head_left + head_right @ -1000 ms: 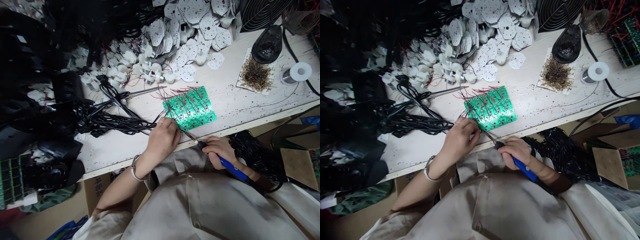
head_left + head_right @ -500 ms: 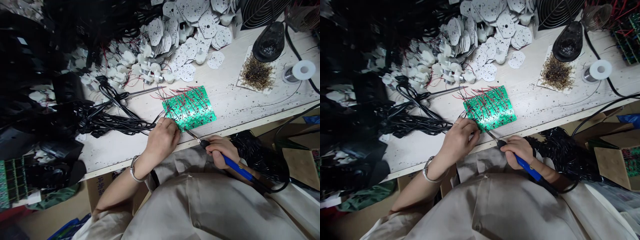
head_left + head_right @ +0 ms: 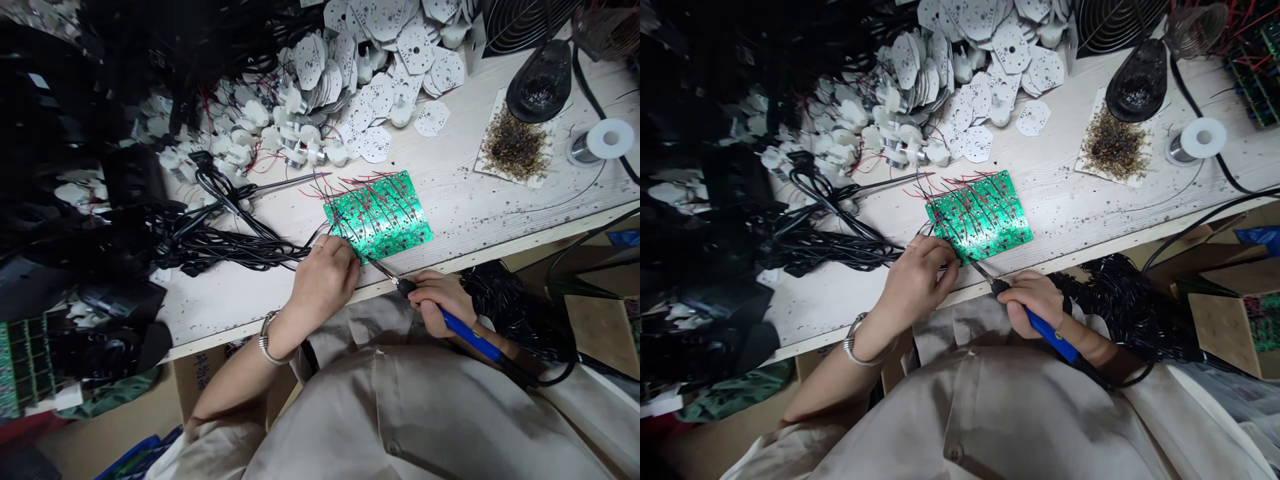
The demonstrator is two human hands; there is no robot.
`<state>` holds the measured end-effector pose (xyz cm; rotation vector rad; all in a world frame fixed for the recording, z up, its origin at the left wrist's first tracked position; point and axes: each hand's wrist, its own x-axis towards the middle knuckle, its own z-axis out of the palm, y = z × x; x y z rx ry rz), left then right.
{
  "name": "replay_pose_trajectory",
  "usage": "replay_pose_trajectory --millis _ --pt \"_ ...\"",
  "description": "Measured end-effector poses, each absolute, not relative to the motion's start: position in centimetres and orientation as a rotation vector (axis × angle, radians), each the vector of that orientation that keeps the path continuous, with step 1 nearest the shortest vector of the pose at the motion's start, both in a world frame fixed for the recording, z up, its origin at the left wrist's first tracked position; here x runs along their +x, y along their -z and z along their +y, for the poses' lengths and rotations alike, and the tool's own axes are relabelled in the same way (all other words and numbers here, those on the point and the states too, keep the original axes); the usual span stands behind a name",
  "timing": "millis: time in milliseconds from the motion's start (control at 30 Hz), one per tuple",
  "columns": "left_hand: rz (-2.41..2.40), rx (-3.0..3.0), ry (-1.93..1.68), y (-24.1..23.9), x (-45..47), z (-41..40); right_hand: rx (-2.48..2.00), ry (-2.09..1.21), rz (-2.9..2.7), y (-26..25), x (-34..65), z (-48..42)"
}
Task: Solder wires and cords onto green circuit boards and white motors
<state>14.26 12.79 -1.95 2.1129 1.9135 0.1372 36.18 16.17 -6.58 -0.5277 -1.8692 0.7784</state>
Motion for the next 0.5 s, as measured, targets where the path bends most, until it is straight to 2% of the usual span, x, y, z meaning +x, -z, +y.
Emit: replay_pose_trajectory --millis 500 --pt "1.975 2.1 0.02 1.6 14.8 13.33 -0.595 -0.806 -2.025 6.02 36.18 15.95"
